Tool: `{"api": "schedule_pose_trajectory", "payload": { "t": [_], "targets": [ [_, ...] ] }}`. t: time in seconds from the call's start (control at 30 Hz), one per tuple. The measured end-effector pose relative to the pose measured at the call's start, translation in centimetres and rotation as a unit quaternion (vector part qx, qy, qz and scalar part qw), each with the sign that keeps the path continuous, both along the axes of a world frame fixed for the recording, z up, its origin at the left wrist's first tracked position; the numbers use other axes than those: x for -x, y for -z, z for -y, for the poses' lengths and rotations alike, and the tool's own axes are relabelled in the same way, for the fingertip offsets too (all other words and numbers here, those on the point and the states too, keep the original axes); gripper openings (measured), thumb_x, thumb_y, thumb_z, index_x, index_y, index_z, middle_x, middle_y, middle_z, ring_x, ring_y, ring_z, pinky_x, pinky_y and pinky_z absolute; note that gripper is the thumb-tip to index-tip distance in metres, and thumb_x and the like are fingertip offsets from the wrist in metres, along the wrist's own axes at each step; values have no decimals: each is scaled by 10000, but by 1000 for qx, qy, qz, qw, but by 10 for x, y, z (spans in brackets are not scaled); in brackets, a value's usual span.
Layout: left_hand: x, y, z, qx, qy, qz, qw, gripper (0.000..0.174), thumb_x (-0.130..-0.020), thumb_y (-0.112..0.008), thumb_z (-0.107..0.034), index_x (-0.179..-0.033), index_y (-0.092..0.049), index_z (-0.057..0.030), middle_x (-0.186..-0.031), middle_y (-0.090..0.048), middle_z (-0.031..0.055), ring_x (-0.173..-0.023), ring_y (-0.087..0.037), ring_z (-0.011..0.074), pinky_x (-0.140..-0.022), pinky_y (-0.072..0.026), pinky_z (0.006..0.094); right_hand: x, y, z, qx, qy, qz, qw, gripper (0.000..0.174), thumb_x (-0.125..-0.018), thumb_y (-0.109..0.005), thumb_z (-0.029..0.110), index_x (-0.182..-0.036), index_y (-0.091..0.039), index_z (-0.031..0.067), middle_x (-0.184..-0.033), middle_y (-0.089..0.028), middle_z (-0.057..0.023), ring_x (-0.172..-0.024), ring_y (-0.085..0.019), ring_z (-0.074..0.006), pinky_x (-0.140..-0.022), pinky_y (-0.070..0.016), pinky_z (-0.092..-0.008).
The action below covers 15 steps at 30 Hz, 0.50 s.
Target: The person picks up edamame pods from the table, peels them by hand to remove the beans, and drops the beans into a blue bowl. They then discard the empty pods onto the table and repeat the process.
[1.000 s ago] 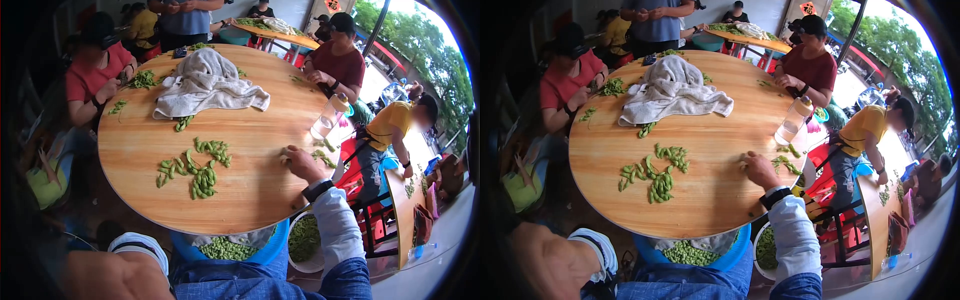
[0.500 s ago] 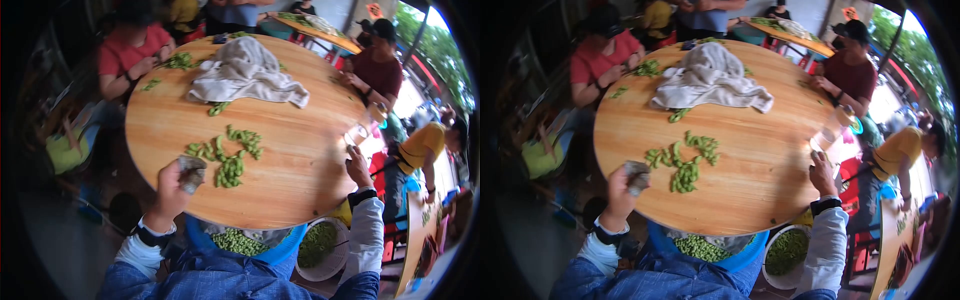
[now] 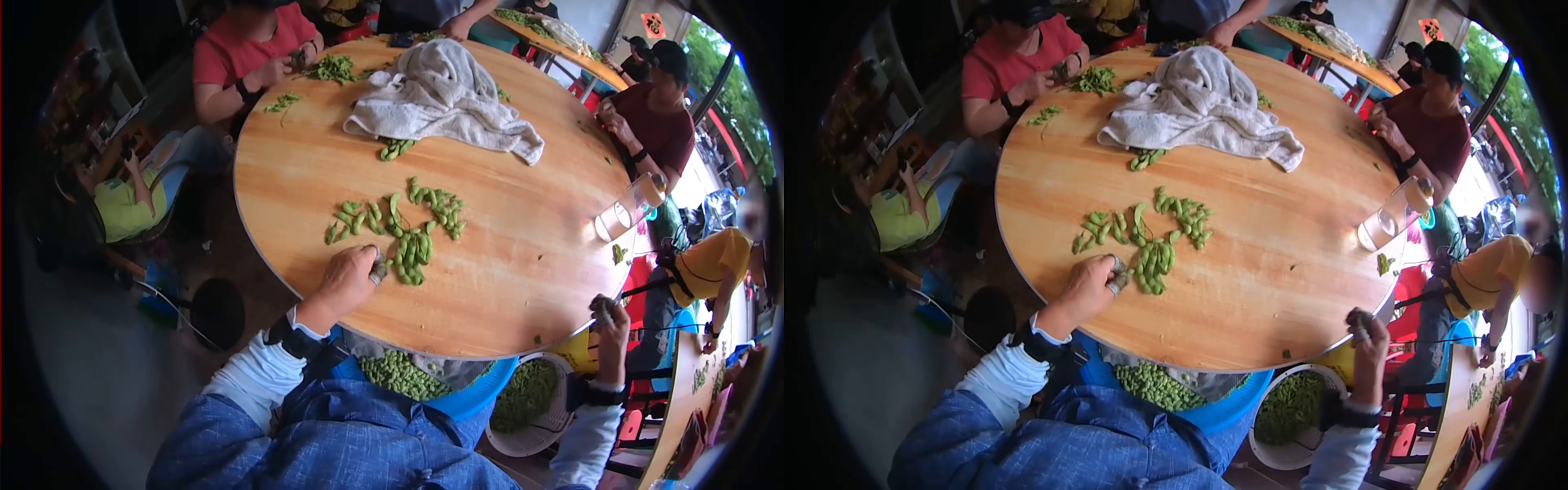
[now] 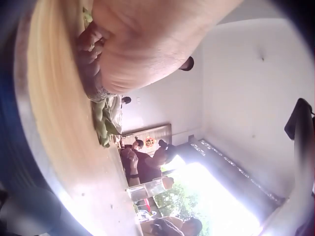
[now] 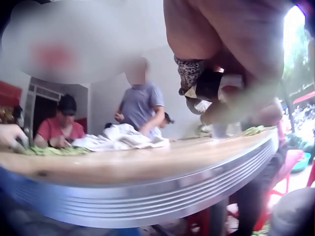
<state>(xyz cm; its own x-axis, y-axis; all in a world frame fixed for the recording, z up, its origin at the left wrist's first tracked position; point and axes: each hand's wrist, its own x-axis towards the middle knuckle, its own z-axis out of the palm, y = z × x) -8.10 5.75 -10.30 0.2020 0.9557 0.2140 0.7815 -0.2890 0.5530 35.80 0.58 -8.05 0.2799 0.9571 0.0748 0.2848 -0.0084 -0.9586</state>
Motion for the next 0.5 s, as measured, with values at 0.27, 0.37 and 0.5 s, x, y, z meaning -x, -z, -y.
{"api": "schedule_pose_trajectory", "payload": {
  "t": [0.27, 0.37, 0.5],
  "targets": [
    [8, -17, 30, 78, 3, 164, 983, 79, -734, -557, 17, -812, -550, 5, -699, -563, 50, -649, -521, 98, -595, -425, 231, 163, -14, 59, 93, -175, -207, 958, 294, -790, -559, 85, -1057, -512, -30, -875, -582, -41, -766, -539, -110, -713, -428, -230],
    [-17, -42, 59, 165, 80, 293, 938, 68, -771, -550, 1, -835, -557, 21, -741, -571, 10, -694, -515, 64, -643, -437, 218, 202, -10, 57, 139, -246, -336, 899, 334, -802, -546, 94, -1113, -472, -4, -834, -567, -20, -784, -508, -80, -696, -404, -210],
    [-35, -37, 83, 209, 146, 323, 911, 106, -738, -565, 23, -842, -545, 15, -738, -584, 41, -700, -529, 73, -630, -443, 227, 217, -6, 55, 189, -276, -366, 868, 302, -801, -548, 80, -1085, -493, -6, -872, -575, -21, -816, -516, -90, -740, -407, -230]
  ]
}}
